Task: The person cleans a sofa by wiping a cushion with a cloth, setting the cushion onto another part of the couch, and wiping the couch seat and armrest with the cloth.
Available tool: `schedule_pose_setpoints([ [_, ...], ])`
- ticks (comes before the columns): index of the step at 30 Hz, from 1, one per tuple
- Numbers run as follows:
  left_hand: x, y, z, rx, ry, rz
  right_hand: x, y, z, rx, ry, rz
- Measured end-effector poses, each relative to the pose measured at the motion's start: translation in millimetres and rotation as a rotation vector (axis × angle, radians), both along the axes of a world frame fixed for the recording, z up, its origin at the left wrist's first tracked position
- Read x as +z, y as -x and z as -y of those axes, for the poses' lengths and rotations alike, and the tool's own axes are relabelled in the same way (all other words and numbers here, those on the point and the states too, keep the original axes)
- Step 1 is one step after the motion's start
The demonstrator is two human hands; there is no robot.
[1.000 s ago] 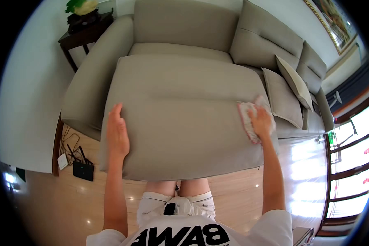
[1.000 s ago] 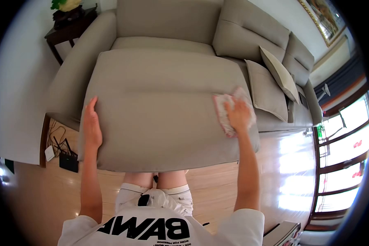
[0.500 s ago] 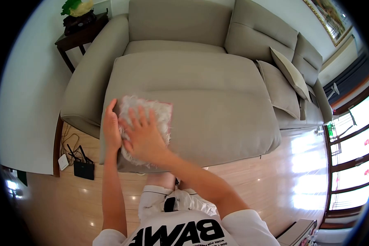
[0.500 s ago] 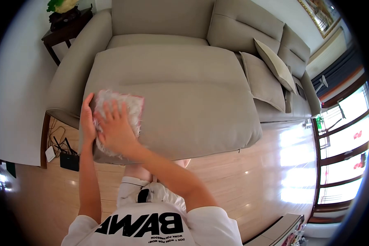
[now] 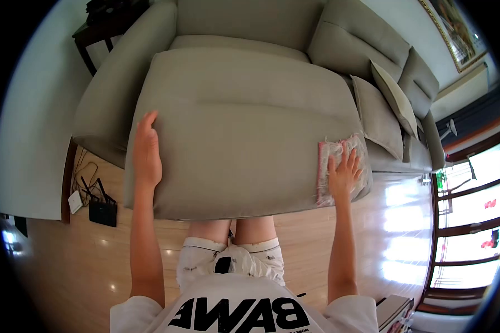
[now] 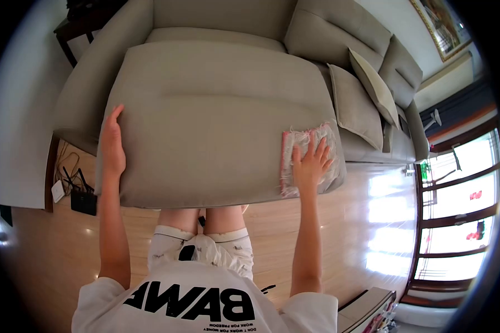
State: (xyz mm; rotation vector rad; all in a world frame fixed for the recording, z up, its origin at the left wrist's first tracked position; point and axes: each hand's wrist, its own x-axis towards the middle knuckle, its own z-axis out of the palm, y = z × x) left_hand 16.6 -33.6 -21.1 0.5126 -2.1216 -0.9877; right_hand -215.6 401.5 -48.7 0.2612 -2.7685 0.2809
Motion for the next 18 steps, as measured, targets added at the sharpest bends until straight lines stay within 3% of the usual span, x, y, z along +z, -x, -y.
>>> schedule_pose_setpoints([
  [4, -6.1, -2.0, 12.2, -0.063, 0.003, -0.030, 24.4, -73.7, 120.4, 0.346, -0.067, -0.068],
  [7, -3.6, -1.3, 11.0, -0.098, -0.015, -0.044, 42.5, -150.4, 214.3, 0.802, 0.138, -0.031],
  [10, -12.3, -5.5, 21.9, -0.158, -0.046, -0.071, 30.1, -202.4, 263.7, 1.011, 0.131, 0.017],
  [15, -11.4, -7.4, 17.9, -0.114, 0.042, 0.020, 2.9, -193.6, 222.0, 1.138, 0.081, -0.002],
  [18, 2.7, -0.6, 7.0, -0.044, 0.093, 0.091, -13.9, -148.6, 128.6, 0.995, -0.070, -0.103],
])
